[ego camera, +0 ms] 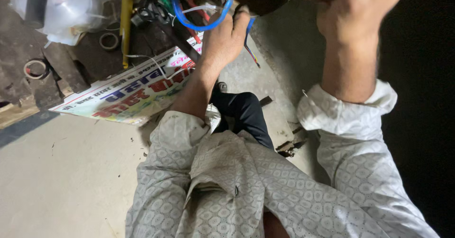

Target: The person sits on the floor at a low workbench and ties white plastic strips onto a blue webbing strap, knotting and tightening the strips by hand one after another. They pull the strips taut and continue knotting additional strips along the strap.

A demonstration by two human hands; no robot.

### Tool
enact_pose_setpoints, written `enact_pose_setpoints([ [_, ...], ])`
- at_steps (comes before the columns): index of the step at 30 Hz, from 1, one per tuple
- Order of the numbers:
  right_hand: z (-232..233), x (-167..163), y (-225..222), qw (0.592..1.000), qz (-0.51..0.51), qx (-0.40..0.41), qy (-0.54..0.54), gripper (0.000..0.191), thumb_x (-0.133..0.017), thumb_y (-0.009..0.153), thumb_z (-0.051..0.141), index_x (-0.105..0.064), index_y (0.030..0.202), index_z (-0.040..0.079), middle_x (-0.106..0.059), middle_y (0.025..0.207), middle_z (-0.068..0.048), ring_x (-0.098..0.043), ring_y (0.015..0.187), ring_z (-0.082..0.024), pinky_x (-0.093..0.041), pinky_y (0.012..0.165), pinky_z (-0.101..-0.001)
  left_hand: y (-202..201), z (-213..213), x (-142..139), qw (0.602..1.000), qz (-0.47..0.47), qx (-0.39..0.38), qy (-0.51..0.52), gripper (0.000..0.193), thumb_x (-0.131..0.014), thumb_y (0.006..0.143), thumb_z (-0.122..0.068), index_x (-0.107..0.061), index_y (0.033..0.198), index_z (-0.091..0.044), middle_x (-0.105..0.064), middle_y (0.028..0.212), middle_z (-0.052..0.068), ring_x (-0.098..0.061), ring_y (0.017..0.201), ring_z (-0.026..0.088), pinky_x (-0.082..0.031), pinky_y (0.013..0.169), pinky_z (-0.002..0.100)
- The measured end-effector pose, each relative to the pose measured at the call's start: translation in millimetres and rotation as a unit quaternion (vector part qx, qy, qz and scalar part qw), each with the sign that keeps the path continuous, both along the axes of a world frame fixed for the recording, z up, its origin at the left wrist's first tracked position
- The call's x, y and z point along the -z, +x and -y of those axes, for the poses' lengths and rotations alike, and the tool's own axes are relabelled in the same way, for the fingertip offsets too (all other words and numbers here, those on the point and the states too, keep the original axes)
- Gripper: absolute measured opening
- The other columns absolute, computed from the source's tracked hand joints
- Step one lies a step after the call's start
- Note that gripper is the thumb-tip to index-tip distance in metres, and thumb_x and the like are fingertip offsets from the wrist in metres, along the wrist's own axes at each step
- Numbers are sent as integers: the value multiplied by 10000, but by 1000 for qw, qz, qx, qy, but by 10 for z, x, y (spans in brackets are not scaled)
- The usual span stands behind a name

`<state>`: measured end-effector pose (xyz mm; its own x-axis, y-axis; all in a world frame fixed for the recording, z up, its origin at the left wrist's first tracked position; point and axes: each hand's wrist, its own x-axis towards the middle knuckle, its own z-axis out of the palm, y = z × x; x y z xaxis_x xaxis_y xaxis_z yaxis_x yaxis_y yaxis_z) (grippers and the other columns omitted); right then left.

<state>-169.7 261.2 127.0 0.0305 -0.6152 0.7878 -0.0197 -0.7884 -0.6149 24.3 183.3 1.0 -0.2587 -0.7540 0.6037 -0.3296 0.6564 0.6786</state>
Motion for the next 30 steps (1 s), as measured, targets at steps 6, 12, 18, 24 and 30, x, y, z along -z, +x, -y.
enact_pose_setpoints([
  [6,-358,109,-149,988,-68,-50,-129,339,-626,1039,256,-626,903,-54,-501,520,-91,-462,379,-132,-450,389,-355,41,-53,-3,997,-30,-11,64,453,-608,1006,-339,-652,800,62,-653,707,257,-675,686,405,-490,629,497],
  [12,-589,264,-228,986,-28,-14,-166,288,-593,1019,257,-662,909,-1,-442,465,-32,-434,368,-138,-468,388,-378,74,-120,-100,997,-63,25,34,351,-646,1042,-295,-675,997,51,-721,884,239,-708,834,388,-529,723,450],
  [18,-814,341,-270,983,51,-36,-174,300,-592,1018,288,-688,888,34,-470,476,-38,-461,371,-146,-468,428,-399,173,-349,-266,985,-134,108,-33,262,-650,1119,-204,-650,1235,31,-738,1085,190,-737,986,307,-553,883,412],
  [24,-833,543,-346,988,99,-52,-109,343,-614,1018,381,-668,931,54,-504,517,-58,-478,388,-155,-467,442,-379,213,-432,-126,978,12,43,204,359,-700,1078,-252,-625,918,61,-537,725,114,-477,691,152,-410,623,341],
  [30,-1026,497,-631,974,158,-160,-7,513,-604,1003,490,-678,1032,-17,-569,545,3,-495,416,-125,-531,506,-392,734,-600,246,953,-114,-17,280,236,-710,992,-239,-673,876,-37,-619,703,-15,-545,652,47,-422,569,250],
])
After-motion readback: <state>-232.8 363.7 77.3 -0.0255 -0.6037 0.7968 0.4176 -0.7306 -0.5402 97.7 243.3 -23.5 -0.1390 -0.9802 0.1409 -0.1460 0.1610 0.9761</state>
